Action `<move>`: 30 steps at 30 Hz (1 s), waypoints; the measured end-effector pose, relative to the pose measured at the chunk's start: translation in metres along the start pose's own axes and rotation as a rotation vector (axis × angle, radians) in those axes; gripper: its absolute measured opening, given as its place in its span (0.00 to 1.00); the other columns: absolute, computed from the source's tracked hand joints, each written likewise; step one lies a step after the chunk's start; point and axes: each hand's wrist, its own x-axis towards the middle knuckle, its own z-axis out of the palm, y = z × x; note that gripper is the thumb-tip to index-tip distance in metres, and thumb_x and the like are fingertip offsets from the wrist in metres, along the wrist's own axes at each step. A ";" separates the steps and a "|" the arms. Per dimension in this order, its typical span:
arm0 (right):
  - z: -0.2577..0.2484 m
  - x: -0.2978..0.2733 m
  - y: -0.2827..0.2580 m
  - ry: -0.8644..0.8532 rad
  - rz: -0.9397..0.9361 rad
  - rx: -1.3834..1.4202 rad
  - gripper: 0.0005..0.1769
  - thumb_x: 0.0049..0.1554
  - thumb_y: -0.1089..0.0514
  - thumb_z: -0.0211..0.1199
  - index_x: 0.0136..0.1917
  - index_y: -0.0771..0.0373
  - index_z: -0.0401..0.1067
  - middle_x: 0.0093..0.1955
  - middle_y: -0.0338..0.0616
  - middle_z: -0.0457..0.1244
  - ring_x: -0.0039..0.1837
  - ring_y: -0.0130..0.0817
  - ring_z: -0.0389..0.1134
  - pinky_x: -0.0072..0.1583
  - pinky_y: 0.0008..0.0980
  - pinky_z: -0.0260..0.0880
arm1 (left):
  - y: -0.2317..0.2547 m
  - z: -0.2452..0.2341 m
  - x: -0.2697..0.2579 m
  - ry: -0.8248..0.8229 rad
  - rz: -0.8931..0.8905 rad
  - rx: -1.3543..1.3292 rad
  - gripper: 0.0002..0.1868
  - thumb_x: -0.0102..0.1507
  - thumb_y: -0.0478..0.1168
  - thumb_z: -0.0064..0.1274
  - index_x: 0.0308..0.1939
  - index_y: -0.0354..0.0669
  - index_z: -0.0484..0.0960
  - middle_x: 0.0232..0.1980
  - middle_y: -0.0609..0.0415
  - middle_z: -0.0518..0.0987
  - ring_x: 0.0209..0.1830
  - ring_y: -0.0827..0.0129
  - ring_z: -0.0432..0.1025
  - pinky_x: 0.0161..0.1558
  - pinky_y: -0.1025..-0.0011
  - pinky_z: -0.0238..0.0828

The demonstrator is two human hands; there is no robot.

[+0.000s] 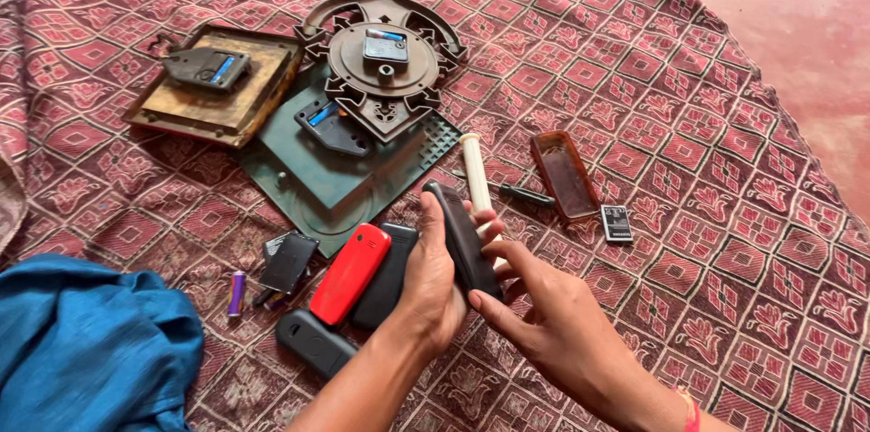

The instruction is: The person disassembles and reassembles several feature phones on a patterned floor cloth. They remove back covers, extract batteries, and use a small tool to pry open a phone casing before reinserting batteries and closing the devices.

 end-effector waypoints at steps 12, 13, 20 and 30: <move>0.008 -0.005 -0.014 -0.086 0.120 0.054 0.34 0.50 0.56 0.66 0.67 0.56 0.58 0.52 0.49 0.68 0.49 0.35 0.75 0.54 0.36 0.75 | -0.004 0.004 -0.013 -0.025 -0.014 0.146 0.38 0.57 0.74 0.45 0.54 0.46 0.71 0.33 0.59 0.72 0.25 0.72 0.68 0.24 0.73 0.69; 0.009 -0.006 -0.013 -0.100 0.115 0.041 0.35 0.51 0.57 0.65 0.69 0.57 0.56 0.55 0.50 0.67 0.51 0.37 0.73 0.55 0.37 0.75 | -0.005 0.004 -0.012 -0.016 0.004 0.147 0.38 0.58 0.73 0.45 0.54 0.45 0.72 0.34 0.60 0.72 0.26 0.73 0.69 0.26 0.74 0.69; 0.016 -0.007 -0.012 -0.047 -0.150 -0.040 0.35 0.53 0.57 0.61 0.69 0.64 0.49 0.70 0.59 0.56 0.68 0.45 0.63 0.64 0.42 0.65 | -0.002 0.004 -0.005 -0.020 0.063 0.084 0.38 0.59 0.70 0.48 0.55 0.40 0.73 0.35 0.60 0.73 0.31 0.77 0.71 0.34 0.77 0.74; 0.015 0.006 -0.018 -0.183 0.165 -0.127 0.38 0.52 0.52 0.62 0.70 0.63 0.49 0.61 0.62 0.62 0.61 0.50 0.69 0.62 0.42 0.73 | 0.002 -0.002 -0.008 0.004 0.098 0.233 0.35 0.59 0.68 0.53 0.53 0.43 0.73 0.34 0.60 0.74 0.27 0.75 0.71 0.30 0.76 0.72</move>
